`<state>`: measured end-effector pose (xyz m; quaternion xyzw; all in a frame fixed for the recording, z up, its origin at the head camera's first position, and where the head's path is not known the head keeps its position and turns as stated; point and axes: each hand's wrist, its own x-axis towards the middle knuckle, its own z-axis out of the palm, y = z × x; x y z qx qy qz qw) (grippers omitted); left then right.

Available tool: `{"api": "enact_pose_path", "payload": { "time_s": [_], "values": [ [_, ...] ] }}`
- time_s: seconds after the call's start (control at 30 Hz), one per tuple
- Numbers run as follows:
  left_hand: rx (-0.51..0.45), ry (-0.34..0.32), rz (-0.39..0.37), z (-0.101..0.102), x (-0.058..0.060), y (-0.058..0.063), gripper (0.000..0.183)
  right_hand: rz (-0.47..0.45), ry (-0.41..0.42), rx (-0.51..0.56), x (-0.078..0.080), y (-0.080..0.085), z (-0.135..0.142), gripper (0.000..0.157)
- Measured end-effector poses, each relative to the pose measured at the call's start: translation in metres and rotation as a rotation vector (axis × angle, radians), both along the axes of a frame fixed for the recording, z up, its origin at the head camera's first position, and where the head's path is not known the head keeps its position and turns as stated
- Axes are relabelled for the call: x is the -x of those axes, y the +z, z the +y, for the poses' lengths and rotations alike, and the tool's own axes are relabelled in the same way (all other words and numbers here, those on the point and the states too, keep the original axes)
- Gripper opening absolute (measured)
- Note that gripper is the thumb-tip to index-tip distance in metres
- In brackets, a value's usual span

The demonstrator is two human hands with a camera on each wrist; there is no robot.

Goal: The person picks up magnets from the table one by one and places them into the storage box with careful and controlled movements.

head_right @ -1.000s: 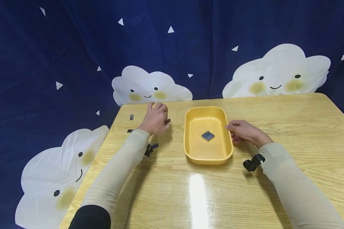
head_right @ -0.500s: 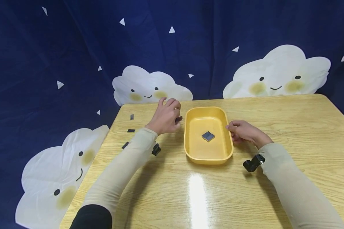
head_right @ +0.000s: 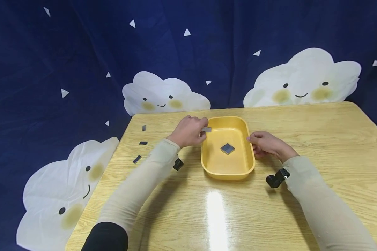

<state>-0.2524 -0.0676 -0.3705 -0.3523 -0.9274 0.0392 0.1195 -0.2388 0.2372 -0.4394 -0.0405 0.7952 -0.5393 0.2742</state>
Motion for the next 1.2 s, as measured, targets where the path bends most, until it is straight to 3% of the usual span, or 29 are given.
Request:
{"api": "enact_pose_path", "payload": {
  "time_s": [0.23,0.37,0.83,1.2],
  "values": [
    [-0.093,-0.059,-0.108,0.006,0.003,-0.007,0.018,-0.004,0.000,0.012,-0.001,0.004,-0.001,0.022],
    [-0.146,-0.062,-0.145,0.007,0.002,-0.009,0.015,-0.004,0.003,0.007,-0.001,0.005,-0.003,0.023],
    [-0.137,-0.115,-0.061,0.010,0.006,-0.003,0.014,-0.004,0.009,-0.008,-0.001,0.004,-0.001,0.025],
    [-0.076,-0.114,-0.084,0.025,0.003,0.010,0.008,0.016,0.025,-0.024,-0.001,0.003,0.000,0.026]
  ]
}}
